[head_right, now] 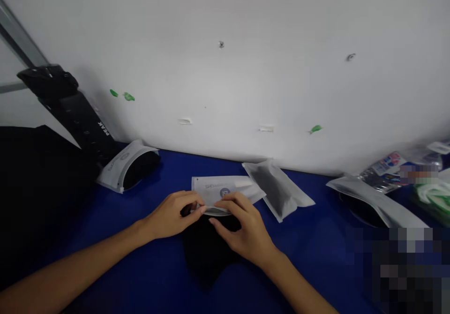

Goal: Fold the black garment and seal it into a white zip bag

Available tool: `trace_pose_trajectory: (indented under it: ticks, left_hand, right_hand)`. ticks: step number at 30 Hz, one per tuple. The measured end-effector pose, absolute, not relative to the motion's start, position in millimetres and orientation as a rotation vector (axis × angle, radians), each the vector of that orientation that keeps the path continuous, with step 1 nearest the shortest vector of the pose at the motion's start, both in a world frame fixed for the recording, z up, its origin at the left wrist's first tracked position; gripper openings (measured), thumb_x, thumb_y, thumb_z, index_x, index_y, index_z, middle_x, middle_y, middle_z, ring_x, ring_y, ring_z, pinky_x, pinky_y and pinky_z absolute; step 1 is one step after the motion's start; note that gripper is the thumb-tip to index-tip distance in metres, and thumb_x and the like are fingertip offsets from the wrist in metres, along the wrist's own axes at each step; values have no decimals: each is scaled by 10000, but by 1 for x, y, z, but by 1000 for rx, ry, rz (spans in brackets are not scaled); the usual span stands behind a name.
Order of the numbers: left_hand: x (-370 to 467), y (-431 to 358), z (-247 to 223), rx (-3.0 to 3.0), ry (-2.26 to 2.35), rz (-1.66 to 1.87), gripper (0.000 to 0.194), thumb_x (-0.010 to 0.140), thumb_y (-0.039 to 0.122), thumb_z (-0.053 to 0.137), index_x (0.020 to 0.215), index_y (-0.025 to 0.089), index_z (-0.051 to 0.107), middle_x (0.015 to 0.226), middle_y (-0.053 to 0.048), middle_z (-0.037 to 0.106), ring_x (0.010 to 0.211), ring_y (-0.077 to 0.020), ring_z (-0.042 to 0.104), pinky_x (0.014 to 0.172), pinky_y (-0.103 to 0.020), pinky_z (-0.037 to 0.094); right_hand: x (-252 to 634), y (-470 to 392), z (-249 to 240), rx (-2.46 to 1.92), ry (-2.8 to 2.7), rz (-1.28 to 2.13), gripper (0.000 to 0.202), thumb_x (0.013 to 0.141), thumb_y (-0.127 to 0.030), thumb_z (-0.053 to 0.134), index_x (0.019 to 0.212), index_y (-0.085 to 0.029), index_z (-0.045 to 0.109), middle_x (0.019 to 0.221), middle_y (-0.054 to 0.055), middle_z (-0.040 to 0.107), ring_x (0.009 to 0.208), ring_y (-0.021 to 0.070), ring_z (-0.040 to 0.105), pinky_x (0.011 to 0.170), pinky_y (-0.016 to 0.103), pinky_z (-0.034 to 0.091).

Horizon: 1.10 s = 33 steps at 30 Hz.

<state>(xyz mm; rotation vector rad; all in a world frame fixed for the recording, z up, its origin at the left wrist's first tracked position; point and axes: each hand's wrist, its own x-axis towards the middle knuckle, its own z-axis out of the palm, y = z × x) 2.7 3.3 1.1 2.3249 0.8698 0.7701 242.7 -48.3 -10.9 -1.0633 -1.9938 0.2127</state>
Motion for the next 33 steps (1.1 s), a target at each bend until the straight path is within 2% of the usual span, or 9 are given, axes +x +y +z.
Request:
trace_pose_trajectory:
  ticks: [5,9,12,16,18,21,24,27,33]
  left_hand:
    - [2,5,1,2320,899,795,169,1034,299,596,917,215,685,743,36,659,665,-121,570,691,-255,421]
    - [2,7,-2,2323,912,787,276,993,442,692,850,208,660,690,42,613,643,-125,564,675,-258,421]
    - [2,7,-6,2358,920,834,263,1002,391,680,819,204,653,661,48,593,609,-119,533,680,-272,409]
    - [2,6,-9,2344,913,931,132,1022,265,639,919,215,706,723,46,673,615,-115,558,725,-293,419]
    - [1,5,-10,2325,926,1008,134,1032,260,634,937,217,718,779,29,714,652,-127,587,734,-303,430]
    - [1,3,-8,2308,957,1150,144,1053,258,607,1003,222,737,825,6,727,699,-146,614,743,-315,451]
    - [1,3,-5,2286,1055,1267,172,1069,270,573,1083,231,740,932,-31,707,847,-179,652,829,-343,481]
    - [0,6,-2,2244,1162,1351,148,1039,238,592,1089,235,731,1120,-71,649,1070,-221,637,967,-386,477]
    - [0,9,0,2321,1098,1260,156,939,306,771,1072,241,720,1187,-53,642,1147,-244,636,1118,-462,402]
  right_hand:
    - [242,-48,-16,-1038,-1994,213,189,1002,-168,682,1161,-267,712,1069,58,712,994,216,716,847,352,621]
    - [243,-48,-14,-1030,-1988,199,175,1020,-137,645,1116,-268,709,1011,45,716,954,212,705,826,356,602]
    - [242,-48,-11,-1051,-1958,151,177,1011,-173,670,1155,-270,701,1048,52,726,988,232,700,843,379,593]
    - [244,-47,-12,-1245,-1943,-51,279,980,-230,697,1254,-282,694,1187,74,743,1089,299,676,935,501,523]
    - [248,-45,-14,-1379,-1915,-201,228,973,-208,663,1171,-299,730,1214,63,757,1120,338,660,992,587,438]
    - [257,-42,-13,-1461,-1795,-332,159,927,-201,675,1024,-298,756,1061,39,796,1005,341,668,1025,640,352]
    - [266,-41,-7,-1385,-1699,-358,105,900,-199,714,957,-280,750,859,14,778,804,277,668,969,563,390]
    - [266,-41,0,-1243,-1754,-292,124,933,-181,721,1005,-276,756,832,2,769,729,226,674,836,457,438]
    - [259,-39,-6,-1061,-2056,-14,329,1010,-102,600,1232,-295,750,1033,23,815,892,217,746,829,426,520]
